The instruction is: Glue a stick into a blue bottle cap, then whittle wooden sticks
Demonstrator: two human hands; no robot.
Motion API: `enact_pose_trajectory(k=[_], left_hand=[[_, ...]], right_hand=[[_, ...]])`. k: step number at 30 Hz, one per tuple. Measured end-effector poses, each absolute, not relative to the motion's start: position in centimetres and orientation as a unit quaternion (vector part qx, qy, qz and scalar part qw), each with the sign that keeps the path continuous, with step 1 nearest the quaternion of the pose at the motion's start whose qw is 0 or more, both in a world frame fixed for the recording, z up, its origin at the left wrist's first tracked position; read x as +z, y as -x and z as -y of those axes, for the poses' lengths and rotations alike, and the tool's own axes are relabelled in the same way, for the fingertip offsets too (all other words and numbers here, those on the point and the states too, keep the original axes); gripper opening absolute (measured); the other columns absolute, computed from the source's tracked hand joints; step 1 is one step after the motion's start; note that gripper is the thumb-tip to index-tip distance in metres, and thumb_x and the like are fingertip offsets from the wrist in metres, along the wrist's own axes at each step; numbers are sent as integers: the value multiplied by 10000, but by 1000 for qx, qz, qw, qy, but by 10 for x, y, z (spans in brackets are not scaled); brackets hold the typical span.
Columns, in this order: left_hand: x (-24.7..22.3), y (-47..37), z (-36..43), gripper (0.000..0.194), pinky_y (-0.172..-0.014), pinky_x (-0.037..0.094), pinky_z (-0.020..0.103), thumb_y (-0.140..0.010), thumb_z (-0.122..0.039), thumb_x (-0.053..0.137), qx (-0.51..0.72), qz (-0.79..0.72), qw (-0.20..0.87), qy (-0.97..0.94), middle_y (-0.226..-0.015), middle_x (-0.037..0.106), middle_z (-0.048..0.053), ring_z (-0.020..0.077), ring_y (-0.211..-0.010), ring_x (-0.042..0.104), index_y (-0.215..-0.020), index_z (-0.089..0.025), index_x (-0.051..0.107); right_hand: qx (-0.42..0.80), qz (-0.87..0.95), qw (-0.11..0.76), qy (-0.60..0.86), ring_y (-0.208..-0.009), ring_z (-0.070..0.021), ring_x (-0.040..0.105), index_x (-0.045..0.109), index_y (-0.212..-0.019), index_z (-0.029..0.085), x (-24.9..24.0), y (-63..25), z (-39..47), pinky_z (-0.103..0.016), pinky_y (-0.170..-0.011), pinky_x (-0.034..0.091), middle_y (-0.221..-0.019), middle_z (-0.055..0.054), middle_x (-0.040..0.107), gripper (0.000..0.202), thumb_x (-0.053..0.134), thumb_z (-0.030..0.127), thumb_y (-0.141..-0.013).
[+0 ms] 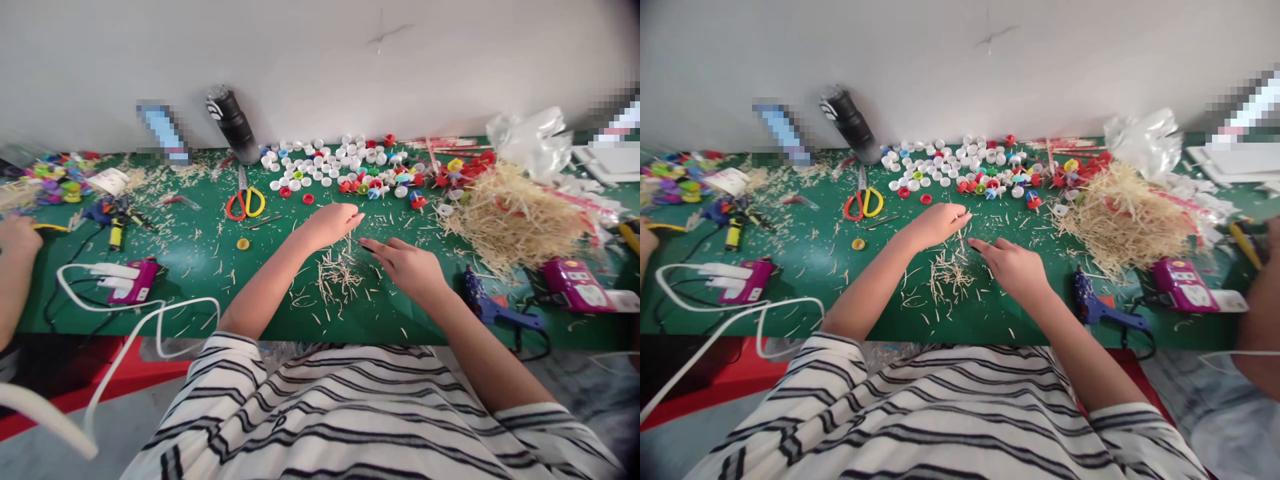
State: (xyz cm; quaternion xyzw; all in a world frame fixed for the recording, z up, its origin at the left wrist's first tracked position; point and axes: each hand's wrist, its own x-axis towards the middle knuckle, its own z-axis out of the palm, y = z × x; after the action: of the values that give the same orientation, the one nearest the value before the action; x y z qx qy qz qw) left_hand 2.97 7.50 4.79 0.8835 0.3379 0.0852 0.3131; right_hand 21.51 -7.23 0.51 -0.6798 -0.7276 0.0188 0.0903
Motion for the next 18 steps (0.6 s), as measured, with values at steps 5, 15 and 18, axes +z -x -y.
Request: enact_pose_trajectory(k=[5,15,18], left_hand=[[41,-28,-83,414,-593,203,372,-1045,-363,424,98,-340,316,-880,-595,248,-39,114,-516,230,-695,-229,247],[38,-29,-81,413,-589,195,373,-1052,-366,409,110,-334,334,-875,-612,238,-40,112,-525,215,-699,-231,244],[41,-31,-76,404,-585,191,374,-1055,-361,404,101,-322,341,-877,-612,236,-41,107,-517,199,-709,-231,241]], right_hand=[[91,734,130,661,-746,-155,617,577,-1538,411,0,-218,66,-259,-549,320,-1003,-32,721,478,397,403,-1096],[136,717,105,676,-817,-184,663,539,-1573,373,-19,-219,81,-264,-586,375,-1064,-48,745,499,396,374,-1095],[121,714,91,683,-736,-174,635,530,-1578,390,-20,-220,85,-265,-554,341,-988,-42,731,504,387,389,-1094]])
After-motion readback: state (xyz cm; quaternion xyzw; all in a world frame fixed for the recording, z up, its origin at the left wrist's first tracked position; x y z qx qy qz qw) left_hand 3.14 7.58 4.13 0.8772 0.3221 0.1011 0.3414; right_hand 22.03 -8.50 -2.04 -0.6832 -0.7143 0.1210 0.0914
